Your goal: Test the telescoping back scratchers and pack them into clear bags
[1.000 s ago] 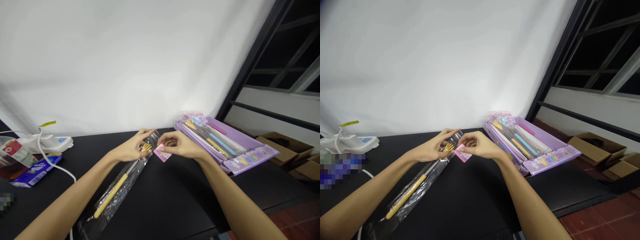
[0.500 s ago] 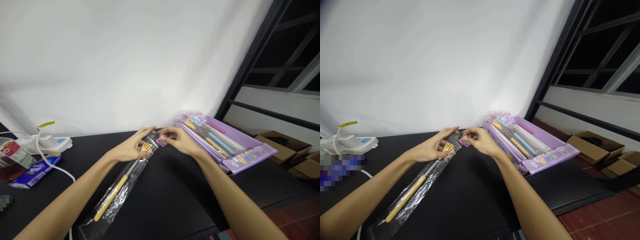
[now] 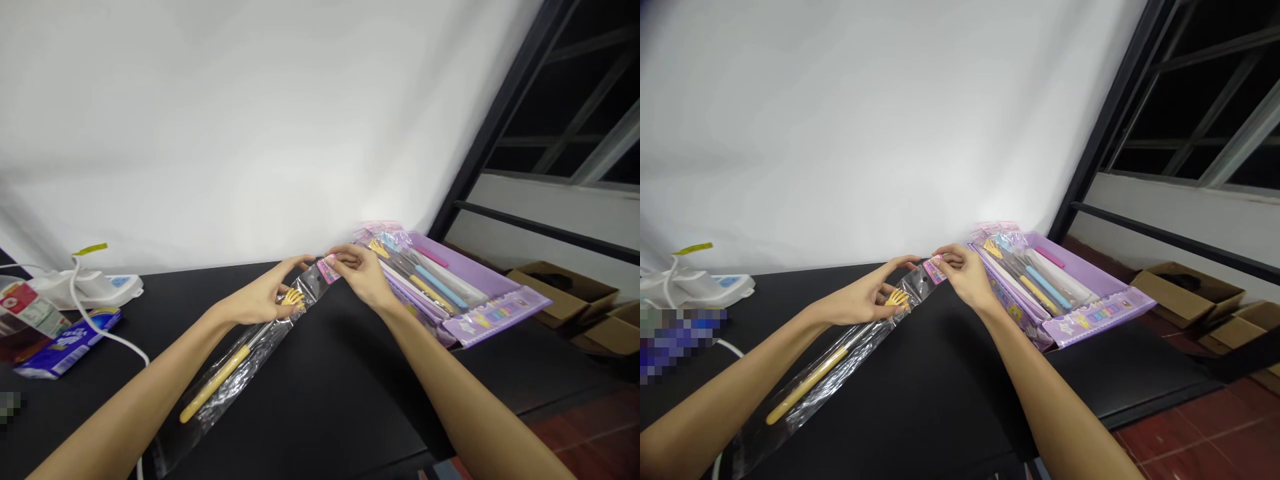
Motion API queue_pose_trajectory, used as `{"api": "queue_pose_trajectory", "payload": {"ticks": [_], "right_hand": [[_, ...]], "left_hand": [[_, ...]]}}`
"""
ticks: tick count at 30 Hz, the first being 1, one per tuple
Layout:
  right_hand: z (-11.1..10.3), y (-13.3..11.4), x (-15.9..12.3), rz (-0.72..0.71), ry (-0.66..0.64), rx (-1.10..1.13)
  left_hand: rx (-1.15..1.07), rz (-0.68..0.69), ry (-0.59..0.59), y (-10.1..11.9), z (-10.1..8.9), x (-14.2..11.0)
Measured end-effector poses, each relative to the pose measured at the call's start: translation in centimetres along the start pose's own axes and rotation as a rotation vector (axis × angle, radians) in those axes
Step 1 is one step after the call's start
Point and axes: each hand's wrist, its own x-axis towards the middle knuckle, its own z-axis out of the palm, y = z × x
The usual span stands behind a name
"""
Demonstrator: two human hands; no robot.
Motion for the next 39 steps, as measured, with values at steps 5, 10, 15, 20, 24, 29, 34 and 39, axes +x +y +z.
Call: {"api": "queue_pose_trajectory", "payload": {"ticks": [5, 10, 15, 20, 24, 29, 34, 39], "right_hand": [[0.3, -0.6, -0.6, -0.109, -0.003, -0.116], [0.7, -0.7, -0.8, -0.186, 0.018, -0.111], [0.9, -0.5, -0.7, -0.150, -0.003, -0.016], [0.7, -0.3, -0.6, -0.126, -0.027, 0.051], [0.6, -0.4, -0.5, -0.087, -0.057, 0.129], [0.3, -0.8, -0.3, -0.018, -0.087, 0.157], [-0.5, -1.0, -0.2, 0.171, -0.185, 0.174], [-0.7, -0.9, -0.1, 0.196, -0.210, 0.220]], "left_hand": [[-0.051, -0.041, -0.054, 0.5, 0.0, 0.0], [-0.086, -0.031, -0.063, 0.6, 0.0, 0.1], [-0.064, -0.016, -0.058, 0.8, 0.0, 0.1], [-0.058, -0.012, -0.075, 1.0, 0.0, 0.1], [-0.074, -0.011, -0.073, 0.8, 0.0, 0.1], [-0.084, 0.003, -0.062, 0.7, 0.1, 0.1], [-0.050, 0.031, -0.027, 0.6, 0.0, 0.1], [-0.035, 0.000, 0.010, 0.3, -0.1, 0.0]]}}
